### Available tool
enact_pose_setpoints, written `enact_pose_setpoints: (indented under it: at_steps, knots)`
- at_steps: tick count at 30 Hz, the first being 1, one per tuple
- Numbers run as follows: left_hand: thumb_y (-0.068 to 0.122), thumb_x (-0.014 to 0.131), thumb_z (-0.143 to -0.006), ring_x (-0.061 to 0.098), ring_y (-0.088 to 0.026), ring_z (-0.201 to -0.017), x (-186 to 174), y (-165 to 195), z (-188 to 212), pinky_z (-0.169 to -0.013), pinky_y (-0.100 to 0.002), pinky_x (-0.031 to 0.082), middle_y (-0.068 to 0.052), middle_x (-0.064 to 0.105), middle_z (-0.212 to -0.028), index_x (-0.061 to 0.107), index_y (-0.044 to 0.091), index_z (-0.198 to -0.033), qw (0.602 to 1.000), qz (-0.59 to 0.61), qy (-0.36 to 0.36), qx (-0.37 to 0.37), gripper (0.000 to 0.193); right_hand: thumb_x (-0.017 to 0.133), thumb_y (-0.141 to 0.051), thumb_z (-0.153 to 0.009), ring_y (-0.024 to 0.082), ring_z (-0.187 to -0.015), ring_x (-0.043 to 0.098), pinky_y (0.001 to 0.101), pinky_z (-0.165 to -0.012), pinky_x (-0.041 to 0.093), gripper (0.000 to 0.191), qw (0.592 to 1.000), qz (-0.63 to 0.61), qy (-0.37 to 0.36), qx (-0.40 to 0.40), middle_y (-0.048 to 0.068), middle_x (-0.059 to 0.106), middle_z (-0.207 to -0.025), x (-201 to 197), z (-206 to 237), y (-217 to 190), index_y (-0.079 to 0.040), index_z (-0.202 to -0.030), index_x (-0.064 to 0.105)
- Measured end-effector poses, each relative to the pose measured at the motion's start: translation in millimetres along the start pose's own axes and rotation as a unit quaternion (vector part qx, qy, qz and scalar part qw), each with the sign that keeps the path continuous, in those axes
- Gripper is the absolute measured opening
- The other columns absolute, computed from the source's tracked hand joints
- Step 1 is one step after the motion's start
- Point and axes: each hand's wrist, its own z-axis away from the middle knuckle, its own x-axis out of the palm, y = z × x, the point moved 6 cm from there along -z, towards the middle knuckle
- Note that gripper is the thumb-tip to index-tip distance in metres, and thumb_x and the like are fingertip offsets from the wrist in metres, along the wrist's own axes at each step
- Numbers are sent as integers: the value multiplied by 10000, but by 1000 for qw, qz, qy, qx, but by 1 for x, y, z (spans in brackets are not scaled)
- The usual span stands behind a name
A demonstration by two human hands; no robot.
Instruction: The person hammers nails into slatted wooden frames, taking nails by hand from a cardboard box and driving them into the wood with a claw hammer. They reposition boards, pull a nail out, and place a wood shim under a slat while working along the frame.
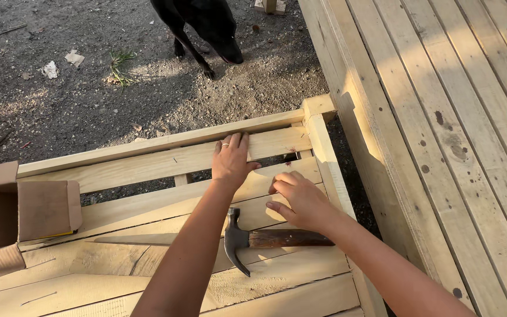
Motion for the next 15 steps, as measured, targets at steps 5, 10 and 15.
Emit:
enact_pose_setpoints:
  at_steps: [5,10,15]
  knots:
    - [137,892,-719,555,-268,-1272,14,8,-22,-963,-413,551,-105,518,-1300,547,90,-1267,989,-109,-90,-49,649,678,-24,-841,307,-1053,611,447,-852,529,217,967,246,60,11,69,588,-1096,-8,-79,64,-55,-1049,625]
    - [79,893,-654,576,-276,-1226,15,10,-36,-789,-321,618,-144,514,-1236,529,11,-1184,990,-121,-69,-33,646,706,-123,-729,279,-981,618,434,-763,533,318,949,308,59,-16,87,563,-996,2,-97,88,-28,-1027,648]
    - [43,895,-628,577,-279,-1214,16,7,-34,-782,-323,619,-141,515,-1244,524,10,-1182,992,-103,-70,-30,668,668,-54,-784,275,-938,642,408,-762,554,345,917,390,55,-66,77,617,-1012,10,-95,86,-13,-1126,689]
